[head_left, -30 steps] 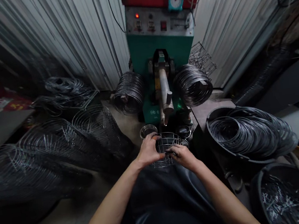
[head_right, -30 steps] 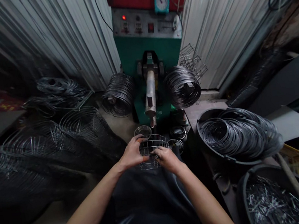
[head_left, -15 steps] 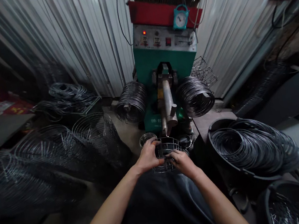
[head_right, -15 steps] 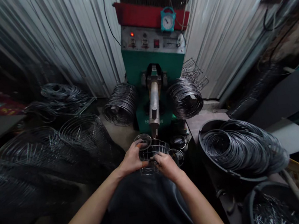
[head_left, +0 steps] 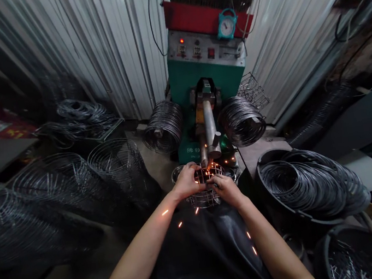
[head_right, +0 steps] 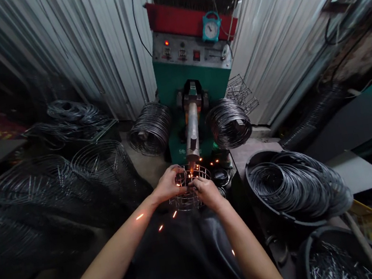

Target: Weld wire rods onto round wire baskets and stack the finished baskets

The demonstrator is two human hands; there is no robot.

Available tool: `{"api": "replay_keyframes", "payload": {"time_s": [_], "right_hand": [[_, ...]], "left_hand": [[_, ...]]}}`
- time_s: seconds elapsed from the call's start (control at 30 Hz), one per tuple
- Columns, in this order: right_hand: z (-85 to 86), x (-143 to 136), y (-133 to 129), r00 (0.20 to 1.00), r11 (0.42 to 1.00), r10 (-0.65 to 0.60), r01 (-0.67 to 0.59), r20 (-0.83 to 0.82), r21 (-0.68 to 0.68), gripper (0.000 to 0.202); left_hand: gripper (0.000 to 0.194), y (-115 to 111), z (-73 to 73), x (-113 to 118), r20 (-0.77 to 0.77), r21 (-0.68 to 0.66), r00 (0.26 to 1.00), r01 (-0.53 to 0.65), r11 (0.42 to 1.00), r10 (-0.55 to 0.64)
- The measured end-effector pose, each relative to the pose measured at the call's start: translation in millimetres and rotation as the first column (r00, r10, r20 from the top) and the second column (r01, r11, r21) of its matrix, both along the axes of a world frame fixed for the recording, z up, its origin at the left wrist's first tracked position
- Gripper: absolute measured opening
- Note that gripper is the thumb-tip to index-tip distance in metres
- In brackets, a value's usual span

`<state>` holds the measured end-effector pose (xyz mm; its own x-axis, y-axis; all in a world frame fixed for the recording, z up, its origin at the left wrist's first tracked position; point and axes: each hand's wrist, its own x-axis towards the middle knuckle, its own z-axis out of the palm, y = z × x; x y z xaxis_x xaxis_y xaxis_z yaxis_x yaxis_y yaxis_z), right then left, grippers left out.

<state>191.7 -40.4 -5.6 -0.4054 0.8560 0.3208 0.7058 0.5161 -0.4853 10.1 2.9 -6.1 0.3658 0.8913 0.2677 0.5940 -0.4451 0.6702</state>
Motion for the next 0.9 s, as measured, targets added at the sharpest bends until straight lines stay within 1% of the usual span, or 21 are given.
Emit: {"api": "replay_keyframes", "payload": {"time_s": [0.1,0.2,0.3,0.37,0.4,0.47,0.63,0.73,0.8,0.83,0.9], "right_hand": [[-2.0,-0.4,5.3,0.998,0.999,-0.052,0.052,0.037,0.008,0.027],[-3.7,-0.4,10.0,0.996,0.997,-0.078,0.077,0.04,0.021,0.027],[-6.7,2.8,6.8,0.993,0.991,-0.103,0.107,-0.06,0.074,0.024],[-8.8,6.9,2.9,0.974,0.979,-0.156,0.175,-0.166,0.107,0.02],[-9.6,9.1,1.7,0.961,0.972,-0.185,0.21,-0.204,0.109,0.016],[-9.9,12.5,2.8,0.947,0.965,-0.222,0.248,-0.23,0.089,0.01],[-5.7,12.5,21.3,0.95,0.963,-0.244,0.261,-0.197,0.064,0.01],[-3.4,10.3,30.3,0.941,0.962,-0.248,0.267,-0.228,0.058,0.011],[-5.0,10.1,29.8,0.911,0.952,-0.286,0.306,-0.298,0.023,0.012],[-7.8,10.6,26.6,0.882,0.94,-0.325,0.34,-0.34,-0.017,0.014],[-19.9,12.9,12.9,0.802,0.904,-0.419,0.411,-0.425,-0.116,0.022]], "left_hand": [[0.063,5.3,2.1,2.9,-0.025,-0.002,0.999,-0.042,0.999,0.042],[0.061,12.8,3.0,4.5,-0.032,-0.041,0.998,-0.054,0.998,0.052],[0.063,16.6,1.1,3.6,0.0,-0.05,0.999,-0.034,0.998,0.034],[0.067,18.0,-0.7,2.5,0.022,-0.032,1.0,-0.016,0.999,0.017],[0.068,19.1,-1.3,2.2,0.027,-0.024,1.0,-0.011,1.0,0.012],[0.068,23.4,-1.6,2.4,0.023,-0.017,1.0,-0.013,1.0,0.013],[0.067,41.6,1.8,5.9,-0.007,-0.08,0.999,-0.041,0.996,0.041],[0.065,47.5,3.1,7.0,-0.04,-0.097,0.998,-0.048,0.994,0.045],[0.062,47.6,3.8,7.1,-0.062,-0.069,0.997,-0.051,0.996,0.047],[0.061,47.0,4.3,6.9,-0.071,-0.055,0.996,-0.053,0.997,0.049],[0.061,45.4,6.0,6.6,-0.092,-0.044,0.994,-0.057,0.997,0.053]]}}
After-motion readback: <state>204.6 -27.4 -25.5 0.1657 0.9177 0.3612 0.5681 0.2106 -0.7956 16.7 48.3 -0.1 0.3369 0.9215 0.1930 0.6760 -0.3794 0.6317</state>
